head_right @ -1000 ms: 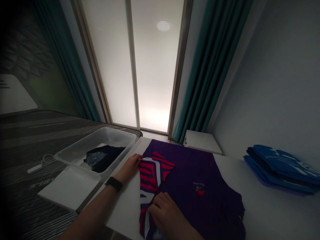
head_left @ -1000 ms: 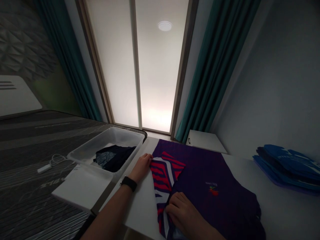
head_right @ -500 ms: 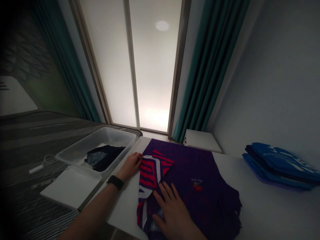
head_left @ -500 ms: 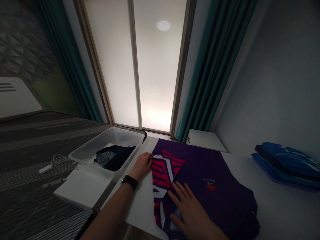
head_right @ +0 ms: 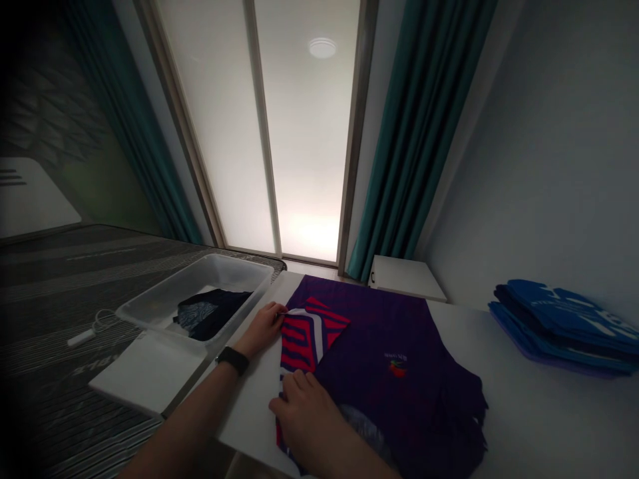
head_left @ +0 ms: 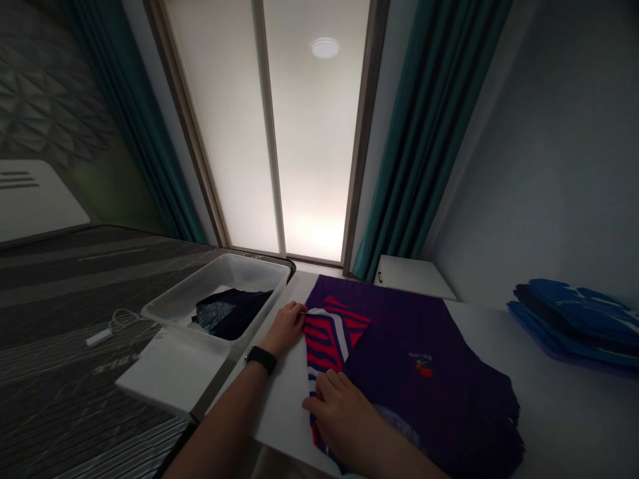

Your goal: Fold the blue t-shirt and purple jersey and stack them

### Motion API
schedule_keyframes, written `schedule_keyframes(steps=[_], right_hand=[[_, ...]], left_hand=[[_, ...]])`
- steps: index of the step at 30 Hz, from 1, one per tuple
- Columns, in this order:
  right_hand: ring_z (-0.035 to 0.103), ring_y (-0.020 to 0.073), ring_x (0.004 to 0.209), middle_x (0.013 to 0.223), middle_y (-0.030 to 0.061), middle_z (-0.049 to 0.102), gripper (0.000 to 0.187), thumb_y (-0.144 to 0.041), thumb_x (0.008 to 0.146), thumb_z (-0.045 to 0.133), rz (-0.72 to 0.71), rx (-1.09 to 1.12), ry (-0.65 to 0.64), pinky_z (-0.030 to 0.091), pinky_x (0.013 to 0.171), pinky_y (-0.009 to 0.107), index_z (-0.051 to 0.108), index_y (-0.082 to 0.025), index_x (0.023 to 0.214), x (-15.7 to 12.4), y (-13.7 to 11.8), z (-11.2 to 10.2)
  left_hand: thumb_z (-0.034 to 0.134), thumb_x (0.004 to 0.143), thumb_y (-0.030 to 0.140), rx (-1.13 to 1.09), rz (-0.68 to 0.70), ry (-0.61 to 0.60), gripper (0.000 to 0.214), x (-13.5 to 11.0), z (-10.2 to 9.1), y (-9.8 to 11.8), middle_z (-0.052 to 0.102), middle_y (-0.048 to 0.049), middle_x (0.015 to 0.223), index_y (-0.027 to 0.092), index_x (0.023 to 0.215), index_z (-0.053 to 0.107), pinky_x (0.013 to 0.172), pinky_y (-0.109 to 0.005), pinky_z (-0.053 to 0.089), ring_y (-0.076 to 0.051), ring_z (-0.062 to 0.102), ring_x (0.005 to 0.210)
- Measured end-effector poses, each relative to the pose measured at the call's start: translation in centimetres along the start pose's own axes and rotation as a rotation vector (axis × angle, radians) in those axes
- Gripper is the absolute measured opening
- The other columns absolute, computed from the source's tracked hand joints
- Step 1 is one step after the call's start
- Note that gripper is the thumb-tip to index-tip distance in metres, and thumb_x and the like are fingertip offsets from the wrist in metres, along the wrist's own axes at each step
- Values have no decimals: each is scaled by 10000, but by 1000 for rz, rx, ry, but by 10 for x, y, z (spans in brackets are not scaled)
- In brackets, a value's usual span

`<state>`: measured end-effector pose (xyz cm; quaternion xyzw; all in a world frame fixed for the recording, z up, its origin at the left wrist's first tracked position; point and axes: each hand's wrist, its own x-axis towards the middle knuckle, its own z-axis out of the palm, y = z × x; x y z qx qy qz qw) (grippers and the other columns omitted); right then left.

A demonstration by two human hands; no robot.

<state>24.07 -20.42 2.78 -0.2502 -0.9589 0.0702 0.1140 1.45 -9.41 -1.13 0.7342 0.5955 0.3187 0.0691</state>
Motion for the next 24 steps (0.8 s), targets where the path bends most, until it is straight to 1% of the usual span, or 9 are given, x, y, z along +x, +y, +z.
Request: schedule_keyframes(steps=[2, 5, 8, 10, 11, 13, 16, 21, 24], right_hand=[[501, 231, 956, 997, 62, 578, 124, -119, 844, 590, -15, -3, -35, 423, 833, 354, 619, -206, 927, 6, -1, 1], [515, 199, 945, 997, 36, 587, 175, -79, 849, 566, -11, 128, -42, 422, 842, 327, 603, -217, 951, 6, 5, -4], [531, 168, 939, 1007, 15, 597, 237, -50, 852, 539, 50, 326, 7, 422, 843, 299, 579, -224, 1009, -1, 15, -11], [533, 172, 950, 992, 16, 602, 221, -48, 868, 509, 101, 393, 58, 421, 851, 310, 572, -219, 994, -8, 21, -14], [532, 178, 952, 980, 18, 602, 210, -50, 881, 489, 124, 403, 78, 421, 858, 322, 571, -218, 976, -12, 22, -15], [530, 185, 950, 961, 20, 597, 191, -67, 907, 461, 150, 400, 95, 419, 875, 347, 571, -219, 940, -20, 22, -15], [527, 187, 966, 986, 24, 589, 180, -86, 917, 460, 141, 397, 91, 424, 893, 356, 574, -224, 932, -32, 16, -10], [502, 208, 1104, 1150, 51, 566, 290, -99, 846, 562, 128, 376, 64, 415, 968, 363, 586, -242, 1097, -50, 4, 3], [480, 249, 1166, 1226, 65, 549, 387, -254, 802, 680, 120, 337, 28, 399, 1015, 398, 577, -253, 1175, -56, 4, 12]], left_hand=[[484, 867, 137, -3, -12, 10, 184, 0, -1, 3, 631, -67, 952, 201, 953, 635, 822, -340, 474, -223, 619, 911], [469, 885, 170, -5, -65, 62, 205, -5, -5, 14, 604, -73, 987, 190, 1040, 602, 777, -333, 468, -213, 618, 872], [429, 913, 203, -6, -110, 100, 156, -20, -14, 35, 610, -59, 893, 189, 932, 583, 735, -334, 440, -208, 600, 793], [432, 922, 231, -7, -104, 53, 191, -37, -23, 52, 609, -24, 757, 208, 778, 555, 702, -328, 408, -196, 582, 712], [426, 930, 247, 8, -96, -33, 229, -47, -27, 60, 608, -17, 718, 213, 734, 540, 695, -332, 388, -197, 575, 693], [441, 938, 285, 31, -84, -183, 262, -70, -34, 77, 629, -12, 713, 214, 705, 537, 711, -346, 354, -196, 575, 689], [492, 925, 334, 52, -101, -285, 245, -101, -42, 97, 651, -9, 748, 220, 718, 560, 738, -354, 324, -205, 587, 752], [592, 837, 310, 97, -157, -263, 97, -131, -43, 120, 656, -11, 884, 218, 806, 588, 791, -348, 308, -220, 575, 879], [552, 836, 232, 48, -201, -248, 66, -137, -37, 125, 647, -1, 862, 210, 777, 571, 785, -340, 308, -209, 571, 874]])
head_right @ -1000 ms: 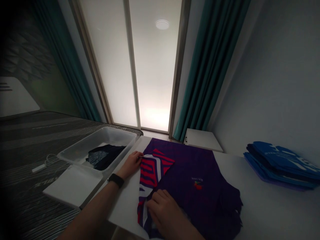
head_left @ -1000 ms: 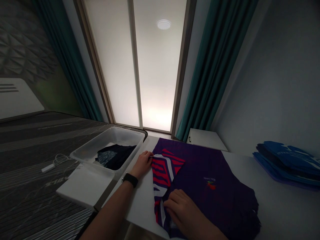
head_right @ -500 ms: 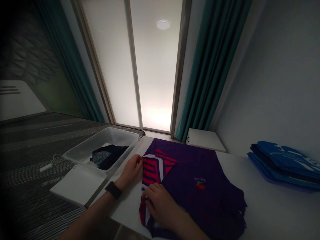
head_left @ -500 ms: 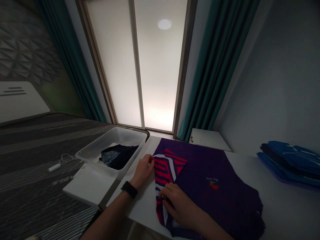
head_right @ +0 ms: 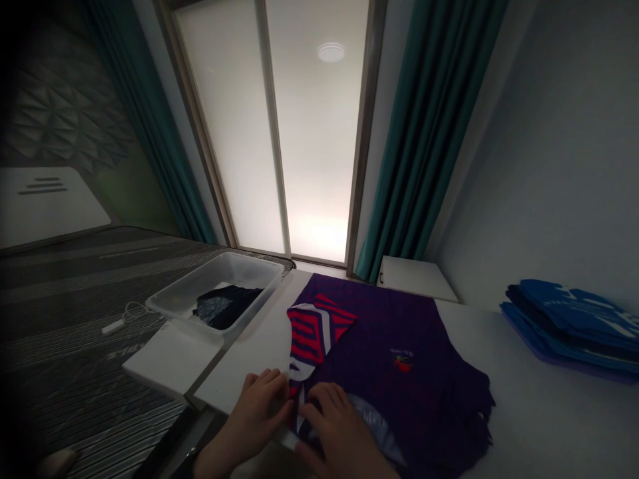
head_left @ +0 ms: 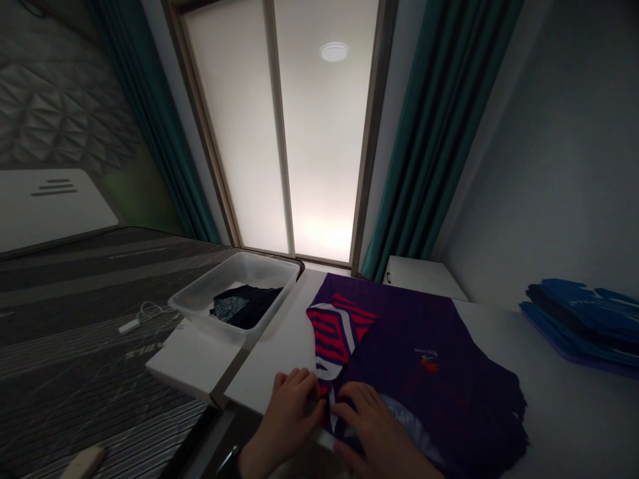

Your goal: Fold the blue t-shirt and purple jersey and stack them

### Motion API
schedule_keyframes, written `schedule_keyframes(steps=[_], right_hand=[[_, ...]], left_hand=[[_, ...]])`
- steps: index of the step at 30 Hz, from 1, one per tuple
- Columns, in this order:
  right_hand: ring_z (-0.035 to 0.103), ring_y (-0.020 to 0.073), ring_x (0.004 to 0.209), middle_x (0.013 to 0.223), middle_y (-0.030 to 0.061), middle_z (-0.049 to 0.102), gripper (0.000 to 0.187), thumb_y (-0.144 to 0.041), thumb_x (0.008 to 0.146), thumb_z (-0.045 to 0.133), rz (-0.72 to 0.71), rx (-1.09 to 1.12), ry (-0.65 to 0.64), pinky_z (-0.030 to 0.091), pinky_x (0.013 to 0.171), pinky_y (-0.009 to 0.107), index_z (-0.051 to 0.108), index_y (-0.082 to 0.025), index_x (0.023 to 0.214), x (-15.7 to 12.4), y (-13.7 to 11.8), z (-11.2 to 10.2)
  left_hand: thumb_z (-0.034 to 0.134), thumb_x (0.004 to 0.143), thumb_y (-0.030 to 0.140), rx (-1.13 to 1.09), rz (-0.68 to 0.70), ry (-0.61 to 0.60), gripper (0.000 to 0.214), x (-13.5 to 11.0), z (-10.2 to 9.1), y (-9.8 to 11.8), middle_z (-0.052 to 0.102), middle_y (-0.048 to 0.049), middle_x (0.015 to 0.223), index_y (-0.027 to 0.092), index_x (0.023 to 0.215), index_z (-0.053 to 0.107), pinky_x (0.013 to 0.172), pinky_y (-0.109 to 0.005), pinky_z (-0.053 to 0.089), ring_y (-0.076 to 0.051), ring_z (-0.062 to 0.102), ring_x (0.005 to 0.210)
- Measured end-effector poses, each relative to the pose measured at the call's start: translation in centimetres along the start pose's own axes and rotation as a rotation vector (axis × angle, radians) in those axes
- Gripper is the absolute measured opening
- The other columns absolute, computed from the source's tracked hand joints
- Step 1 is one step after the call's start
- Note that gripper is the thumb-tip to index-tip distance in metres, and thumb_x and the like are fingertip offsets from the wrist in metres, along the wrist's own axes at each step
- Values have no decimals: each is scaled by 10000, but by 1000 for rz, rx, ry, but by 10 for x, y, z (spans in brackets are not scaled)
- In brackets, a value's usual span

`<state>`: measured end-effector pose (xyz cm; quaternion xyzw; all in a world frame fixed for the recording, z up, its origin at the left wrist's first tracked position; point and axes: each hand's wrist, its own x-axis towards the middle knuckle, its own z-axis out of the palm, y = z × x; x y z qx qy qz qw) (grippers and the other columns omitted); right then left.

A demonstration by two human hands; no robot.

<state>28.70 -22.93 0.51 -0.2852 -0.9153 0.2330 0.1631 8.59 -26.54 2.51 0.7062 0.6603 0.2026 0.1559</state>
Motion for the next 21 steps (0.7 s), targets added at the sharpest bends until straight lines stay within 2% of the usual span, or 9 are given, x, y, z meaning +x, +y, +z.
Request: schedule_keyframes(steps=[2, 4, 7, 10, 14, 18, 21], right_hand=[[474, 267, 1184, 1250, 70, 544, 489, -360, 758, 735, 1, -18, -17, 396, 1031, 409, 567, -257, 1206, -2, 4, 4], [472, 270, 1200, 1261, 72, 543, 532, -385, 748, 739, 2, -40, -21, 385, 1054, 414, 555, -259, 1231, -4, 6, 6], [462, 272, 1235, 1295, 82, 537, 548, -307, 775, 695, -14, -103, -26, 347, 1102, 443, 519, -255, 1291, -5, 5, 7], [458, 267, 1259, 1332, 97, 525, 594, -198, 788, 629, -32, -160, -20, 347, 1112, 456, 469, -242, 1359, -5, 2, 5], [469, 243, 1263, 1336, 93, 538, 544, -106, 814, 533, -55, -198, 18, 362, 1111, 445, 497, -238, 1341, -5, -1, 4], [467, 240, 1282, 1377, 81, 536, 549, -69, 818, 502, -83, -241, 24, 377, 1104, 443, 516, -247, 1337, -5, 1, 4], [465, 234, 1291, 1401, 82, 527, 574, -103, 833, 521, -100, -232, 42, 379, 1105, 430, 466, -242, 1387, -7, 2, 1]], left_hand=[[516, 853, 219, -66, -39, 13, 112, 0, 6, 0, 630, 10, 788, 205, 745, 541, 767, -333, 318, -190, 568, 803], [507, 848, 217, -123, -88, 42, 139, 0, 11, -2, 601, 23, 710, 203, 711, 503, 742, -325, 330, -172, 547, 710], [517, 808, 186, -210, -132, 108, 120, -1, 19, -3, 574, 38, 644, 207, 697, 479, 710, -312, 343, -160, 522, 641], [548, 803, 206, -358, -131, 178, 18, -1, 23, -1, 575, 53, 630, 213, 817, 541, 678, -288, 358, -153, 524, 618], [545, 858, 316, -525, -125, 198, 152, -3, 24, -3, 516, 78, 554, 215, 967, 578, 638, -269, 370, -143, 502, 553], [485, 898, 319, -380, -126, 239, 173, -10, 16, -15, 553, 53, 593, 215, 981, 596, 707, -315, 380, -160, 525, 587], [463, 914, 293, -175, -97, 214, 170, -16, 9, -19, 621, 6, 694, 214, 862, 604, 754, -359, 356, -186, 559, 680]])
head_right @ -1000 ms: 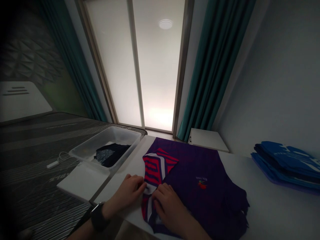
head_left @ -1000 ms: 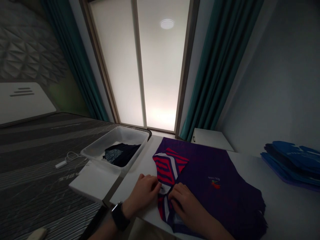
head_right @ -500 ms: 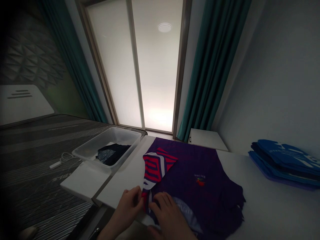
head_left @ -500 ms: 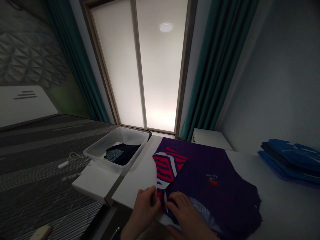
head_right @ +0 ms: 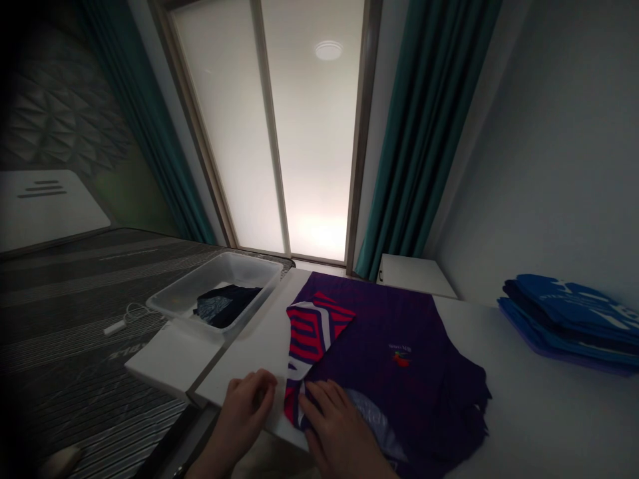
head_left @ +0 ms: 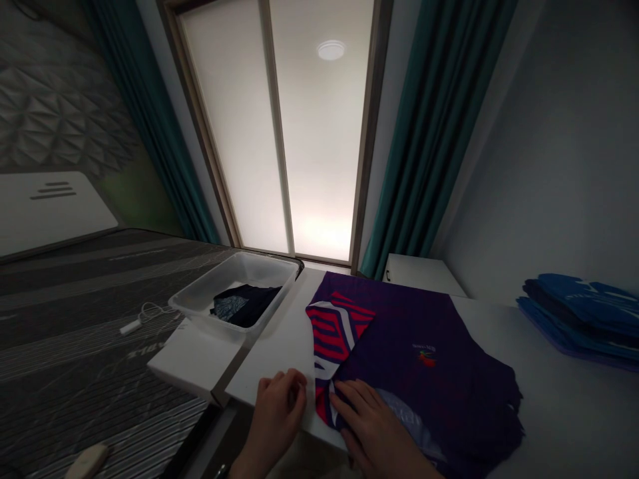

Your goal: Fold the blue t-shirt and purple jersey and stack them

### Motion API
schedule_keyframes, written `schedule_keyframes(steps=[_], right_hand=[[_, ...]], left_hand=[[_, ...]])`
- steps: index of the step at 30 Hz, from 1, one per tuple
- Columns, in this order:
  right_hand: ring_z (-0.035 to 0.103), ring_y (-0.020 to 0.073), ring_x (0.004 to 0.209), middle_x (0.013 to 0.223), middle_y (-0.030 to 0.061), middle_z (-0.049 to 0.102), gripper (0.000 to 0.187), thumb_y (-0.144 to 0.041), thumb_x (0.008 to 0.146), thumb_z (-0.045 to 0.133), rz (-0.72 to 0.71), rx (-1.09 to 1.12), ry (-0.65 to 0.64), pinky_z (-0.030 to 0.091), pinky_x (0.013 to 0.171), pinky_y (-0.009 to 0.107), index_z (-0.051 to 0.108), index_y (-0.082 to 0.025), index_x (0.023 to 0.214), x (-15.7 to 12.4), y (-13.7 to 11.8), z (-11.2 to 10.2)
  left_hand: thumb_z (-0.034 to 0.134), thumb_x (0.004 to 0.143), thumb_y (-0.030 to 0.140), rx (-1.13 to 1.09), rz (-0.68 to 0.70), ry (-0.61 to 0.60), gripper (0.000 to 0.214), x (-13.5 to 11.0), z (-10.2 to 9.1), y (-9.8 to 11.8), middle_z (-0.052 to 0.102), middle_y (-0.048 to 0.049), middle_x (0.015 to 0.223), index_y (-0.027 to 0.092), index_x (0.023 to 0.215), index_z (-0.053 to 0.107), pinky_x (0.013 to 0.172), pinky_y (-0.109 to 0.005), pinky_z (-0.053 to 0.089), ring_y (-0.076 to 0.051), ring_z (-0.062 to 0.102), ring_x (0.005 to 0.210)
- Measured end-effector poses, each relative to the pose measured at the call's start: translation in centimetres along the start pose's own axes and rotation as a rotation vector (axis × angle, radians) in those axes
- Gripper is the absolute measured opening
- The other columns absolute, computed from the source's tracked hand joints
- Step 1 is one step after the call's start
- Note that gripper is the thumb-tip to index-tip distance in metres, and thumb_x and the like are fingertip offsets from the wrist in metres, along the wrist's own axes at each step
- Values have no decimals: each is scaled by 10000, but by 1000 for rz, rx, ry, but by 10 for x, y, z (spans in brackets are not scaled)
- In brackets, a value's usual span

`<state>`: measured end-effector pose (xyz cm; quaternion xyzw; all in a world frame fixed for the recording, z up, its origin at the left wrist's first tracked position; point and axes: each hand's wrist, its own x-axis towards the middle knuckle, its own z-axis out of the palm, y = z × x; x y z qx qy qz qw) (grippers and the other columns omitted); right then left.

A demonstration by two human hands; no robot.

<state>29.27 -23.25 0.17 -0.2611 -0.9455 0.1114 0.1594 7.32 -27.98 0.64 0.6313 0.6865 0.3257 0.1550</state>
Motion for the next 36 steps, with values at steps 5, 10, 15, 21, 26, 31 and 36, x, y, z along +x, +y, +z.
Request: schedule_keyframes(steps=[5, 10, 15, 21, 26, 31, 36], right_hand=[[481, 197, 1284, 1354, 54, 583, 487, -121, 886, 482, -135, 15, 8, 355, 1112, 389, 482, -237, 1359, -3, -1, -8], [547, 180, 1202, 1227, 34, 663, 306, -159, 888, 522, -171, 6, -13, 375, 1076, 347, 593, -222, 1180, -3, -2, -11], [534, 181, 1194, 1223, 35, 651, 274, -178, 879, 533, -145, 17, -30, 364, 1072, 343, 599, -227, 1141, -3, -3, -12], [525, 206, 1185, 1210, 46, 634, 347, -197, 866, 550, -150, 9, -33, 385, 1042, 378, 580, -256, 1206, -3, -2, -9], [530, 209, 1174, 1206, 37, 630, 272, -205, 870, 558, -137, 55, -50, 394, 1034, 382, 632, -264, 1125, -4, -5, -13], [582, 159, 1065, 1107, 22, 665, 311, -105, 905, 482, 6, 169, 21, 460, 946, 302, 638, -258, 1127, 9, -5, -27], [488, 209, 1270, 1365, 68, 566, 469, -85, 894, 479, -2, 68, 31, 378, 1091, 399, 502, -205, 1347, 26, 6, -26]], left_hand=[[507, 922, 300, 159, 73, -103, 162, -3, -2, 14, 645, -2, 759, 217, 825, 606, 759, -364, 320, -204, 576, 782], [550, 874, 220, 282, 98, -87, 85, 1, 6, 22, 661, -10, 827, 207, 805, 598, 768, -369, 293, -212, 570, 827], [512, 875, 171, 337, 136, -61, 116, 0, 6, 17, 657, -13, 818, 202, 783, 575, 775, -376, 289, -211, 563, 821], [515, 882, 185, 277, 111, -89, 98, 1, 2, 17, 641, -8, 777, 216, 925, 597, 763, -365, 319, -209, 575, 794], [519, 861, 129, 293, 181, -147, 128, 2, 2, 19, 655, -13, 837, 219, 820, 599, 753, -357, 347, -214, 581, 839], [537, 860, 95, 306, 307, -111, 153, 0, 5, 10, 650, -18, 883, 222, 825, 614, 741, -339, 407, -205, 579, 841], [514, 880, 67, 164, 458, -68, 294, -1, 6, -1, 645, -52, 1172, 239, 1104, 597, 892, -352, 481, -216, 590, 1079]])
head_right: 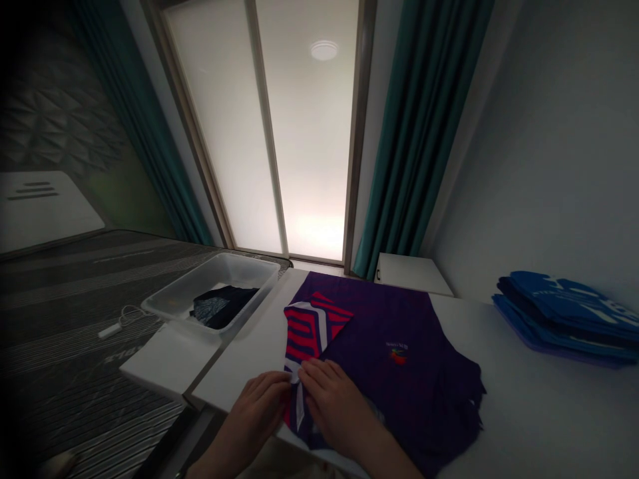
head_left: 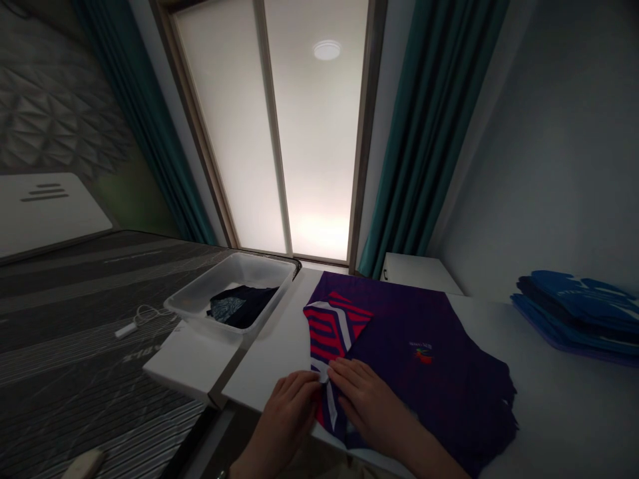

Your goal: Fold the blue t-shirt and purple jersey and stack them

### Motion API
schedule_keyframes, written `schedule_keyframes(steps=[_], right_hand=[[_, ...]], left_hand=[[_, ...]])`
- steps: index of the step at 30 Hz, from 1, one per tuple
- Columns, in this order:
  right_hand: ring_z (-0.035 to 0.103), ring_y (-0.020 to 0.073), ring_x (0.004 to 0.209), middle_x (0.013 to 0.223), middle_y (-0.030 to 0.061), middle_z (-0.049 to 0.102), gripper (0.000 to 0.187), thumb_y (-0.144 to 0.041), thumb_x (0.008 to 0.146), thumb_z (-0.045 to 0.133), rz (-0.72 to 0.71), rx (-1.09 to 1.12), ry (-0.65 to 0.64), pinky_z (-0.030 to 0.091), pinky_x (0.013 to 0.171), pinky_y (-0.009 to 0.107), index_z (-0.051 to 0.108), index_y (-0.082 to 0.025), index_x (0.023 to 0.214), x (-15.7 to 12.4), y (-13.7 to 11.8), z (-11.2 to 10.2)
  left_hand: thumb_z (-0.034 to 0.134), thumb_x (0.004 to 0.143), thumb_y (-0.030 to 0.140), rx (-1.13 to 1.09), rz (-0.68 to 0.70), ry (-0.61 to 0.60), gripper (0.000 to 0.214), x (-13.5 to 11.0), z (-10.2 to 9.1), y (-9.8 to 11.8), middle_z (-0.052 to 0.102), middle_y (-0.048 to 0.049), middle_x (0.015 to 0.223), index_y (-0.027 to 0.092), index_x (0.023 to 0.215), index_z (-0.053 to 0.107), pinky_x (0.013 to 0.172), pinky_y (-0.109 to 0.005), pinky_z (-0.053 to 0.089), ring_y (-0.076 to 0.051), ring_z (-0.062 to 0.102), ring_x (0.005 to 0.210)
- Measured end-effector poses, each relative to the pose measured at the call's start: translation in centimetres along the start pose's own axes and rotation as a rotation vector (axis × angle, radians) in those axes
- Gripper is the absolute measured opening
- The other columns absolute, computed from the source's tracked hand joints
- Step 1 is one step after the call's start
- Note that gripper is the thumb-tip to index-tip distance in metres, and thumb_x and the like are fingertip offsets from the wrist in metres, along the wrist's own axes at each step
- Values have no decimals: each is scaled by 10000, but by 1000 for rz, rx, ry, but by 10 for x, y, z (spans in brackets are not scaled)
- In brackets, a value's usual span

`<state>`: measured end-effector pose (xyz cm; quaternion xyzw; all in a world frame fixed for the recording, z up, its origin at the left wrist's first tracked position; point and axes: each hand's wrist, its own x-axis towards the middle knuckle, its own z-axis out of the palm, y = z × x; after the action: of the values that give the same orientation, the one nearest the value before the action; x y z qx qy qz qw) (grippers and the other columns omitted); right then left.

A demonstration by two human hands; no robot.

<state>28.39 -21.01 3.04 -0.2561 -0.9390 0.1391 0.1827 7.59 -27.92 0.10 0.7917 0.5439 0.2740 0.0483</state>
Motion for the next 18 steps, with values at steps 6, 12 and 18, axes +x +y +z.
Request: schedule_keyframes(steps=[6, 12, 18], right_hand=[[529, 206, 1204, 1260, 42, 627, 341, -99, 887, 508, -5, -34, -23, 357, 1106, 426, 588, -225, 1194, -3, 7, 8], [538, 190, 1184, 1233, 39, 638, 382, -47, 869, 487, 0, -25, -5, 396, 1076, 382, 599, -233, 1184, -3, 7, 0], [416, 223, 1356, 1466, 71, 478, 489, -169, 930, 470, 40, -104, -9, 342, 1134, 444, 455, -243, 1413, -5, 27, 11]], left_hand=[[518, 898, 91, -25, 39, -3, 267, -2, -3, -5, 673, -50, 1152, 248, 1079, 636, 922, -356, 518, -215, 613, 1097], [509, 926, 139, -61, 91, -73, 275, -6, -17, -6, 668, -65, 1217, 248, 1131, 656, 977, -356, 513, -216, 597, 1162], [494, 920, 158, -9, 151, -147, 416, -18, -27, -16, 621, -63, 1326, 283, 1309, 574, 1112, -434, 404, -231, 557, 1251]])
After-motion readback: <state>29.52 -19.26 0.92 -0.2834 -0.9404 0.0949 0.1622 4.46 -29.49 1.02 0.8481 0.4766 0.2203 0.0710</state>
